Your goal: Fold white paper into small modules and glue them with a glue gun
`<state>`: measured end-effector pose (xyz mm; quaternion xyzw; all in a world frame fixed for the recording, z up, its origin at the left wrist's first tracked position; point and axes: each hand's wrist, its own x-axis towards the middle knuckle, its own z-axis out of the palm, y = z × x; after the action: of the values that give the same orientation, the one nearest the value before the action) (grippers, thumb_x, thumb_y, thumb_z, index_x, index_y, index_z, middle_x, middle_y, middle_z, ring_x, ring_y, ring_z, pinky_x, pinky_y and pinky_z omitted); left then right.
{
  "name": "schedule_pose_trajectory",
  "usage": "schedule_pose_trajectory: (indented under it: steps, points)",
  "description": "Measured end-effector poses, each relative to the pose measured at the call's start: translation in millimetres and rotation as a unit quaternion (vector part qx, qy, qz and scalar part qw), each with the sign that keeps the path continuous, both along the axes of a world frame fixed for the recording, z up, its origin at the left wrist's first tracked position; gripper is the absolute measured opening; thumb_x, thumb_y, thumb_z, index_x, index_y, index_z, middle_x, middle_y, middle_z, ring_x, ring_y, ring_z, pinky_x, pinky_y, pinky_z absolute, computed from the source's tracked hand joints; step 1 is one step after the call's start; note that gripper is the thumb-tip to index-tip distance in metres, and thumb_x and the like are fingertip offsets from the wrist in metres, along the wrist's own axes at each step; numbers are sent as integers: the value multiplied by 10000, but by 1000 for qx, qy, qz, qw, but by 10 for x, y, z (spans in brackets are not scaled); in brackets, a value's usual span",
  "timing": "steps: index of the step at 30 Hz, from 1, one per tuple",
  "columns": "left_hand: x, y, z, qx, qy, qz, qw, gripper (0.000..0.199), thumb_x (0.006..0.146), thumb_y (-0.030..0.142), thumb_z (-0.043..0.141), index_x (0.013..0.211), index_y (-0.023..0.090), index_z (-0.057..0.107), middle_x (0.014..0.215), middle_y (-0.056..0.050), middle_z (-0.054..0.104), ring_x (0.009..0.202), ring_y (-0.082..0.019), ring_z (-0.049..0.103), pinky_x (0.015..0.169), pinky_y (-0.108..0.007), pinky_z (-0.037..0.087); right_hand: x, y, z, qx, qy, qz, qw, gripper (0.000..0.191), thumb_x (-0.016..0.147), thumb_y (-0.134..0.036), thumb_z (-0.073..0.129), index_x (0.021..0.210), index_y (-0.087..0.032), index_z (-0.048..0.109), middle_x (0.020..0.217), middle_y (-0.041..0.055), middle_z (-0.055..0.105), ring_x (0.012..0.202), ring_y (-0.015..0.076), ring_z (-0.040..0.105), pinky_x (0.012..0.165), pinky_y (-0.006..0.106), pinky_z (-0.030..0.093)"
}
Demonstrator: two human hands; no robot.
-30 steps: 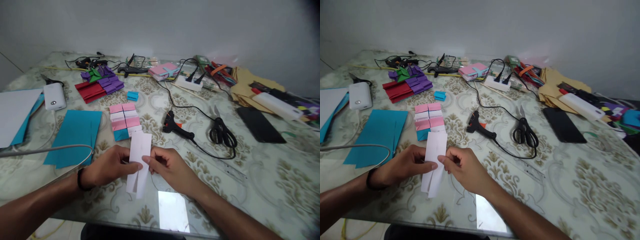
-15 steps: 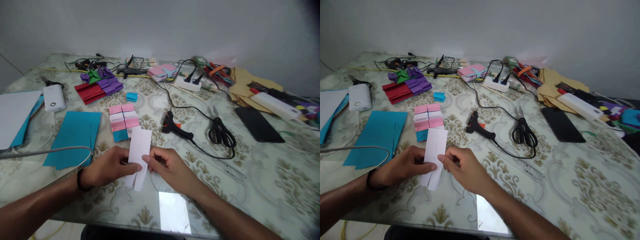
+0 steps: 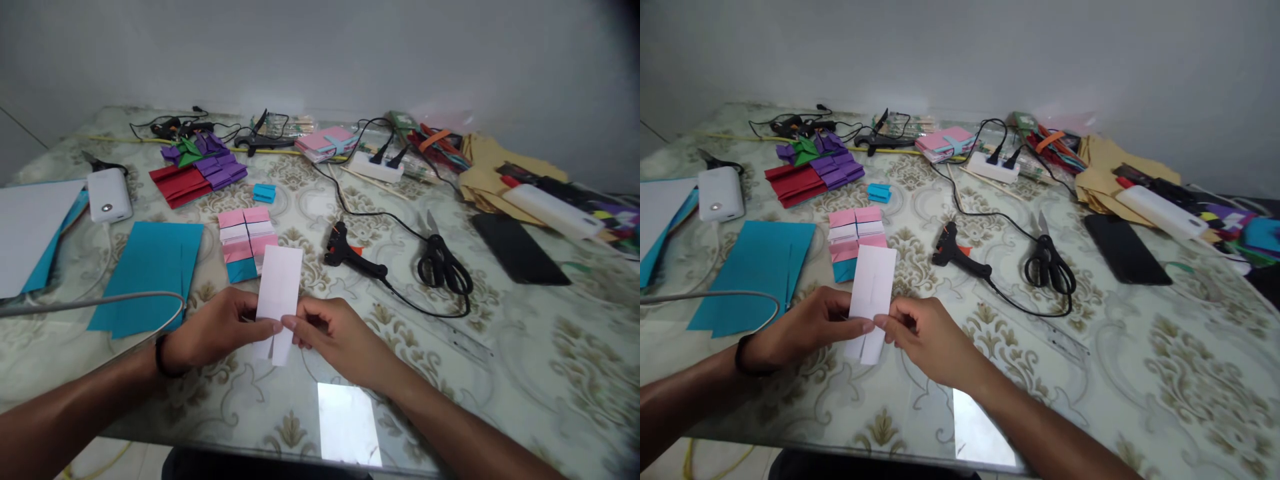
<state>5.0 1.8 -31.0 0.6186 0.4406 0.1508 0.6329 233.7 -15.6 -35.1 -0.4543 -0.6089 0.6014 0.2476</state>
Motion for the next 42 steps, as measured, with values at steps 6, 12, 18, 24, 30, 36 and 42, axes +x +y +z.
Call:
schedule_pose_trajectory:
  steps: [6,12,18,24,30,36,42]
  points:
    - [-10,15,36,11,-21,-1,1000,389,982,453,643,899,120,825,731,-31,700,656,-149,575,598,-251,414,-8,0,27,11,-10,-9,1000,485,963,-624,695,745,-196,634,677,-12,635,622,141,544,605,273,421]
    - [1,17,69,3,-36,33,999,339,971,405,662,887,120,826,805,-48,742,690,-158,613,620,-255,439,-8,-6,43,-10,3,2,1000,542,949,-654,684,678,-194,591,646,-15,608,577,123,477,547,265,350]
    - [-1,20,48,-22,-51,3,998,347,968,410,691,818,113,791,746,-46,751,682,-159,643,637,-249,463,-6,1,34,8,-8,-12,1000,511,939,-610,725,682,-190,589,646,-26,582,594,120,466,574,265,356]
    - [16,19,28,-2,-64,29,997,284,953,366,688,854,128,806,785,-60,782,706,-180,693,638,-257,505,-12,-7,29,-34,11,3,999,516,923,-637,733,691,-189,625,652,-15,622,606,129,530,578,257,386]
    - [1,3,-13,24,-44,52,997,267,952,355,693,871,134,818,832,-58,787,735,-180,693,644,-256,503,-28,-8,25,-5,-7,7,1000,482,979,-567,664,674,-201,595,637,-14,618,564,119,483,536,254,345]
    - [-1,-3,-1,30,-39,70,996,295,939,399,711,894,130,824,840,-68,788,750,-195,686,649,-271,532,-16,-21,27,41,-43,19,998,423,1035,-452,601,696,-199,615,625,-21,617,546,112,460,547,254,345]
    - [-10,-1,-17,15,-49,93,994,308,925,416,731,893,122,813,892,-83,817,793,-228,720,681,-301,563,-14,-23,35,44,-42,48,997,401,1051,-399,549,706,-200,595,648,-13,620,566,119,504,555,255,364]
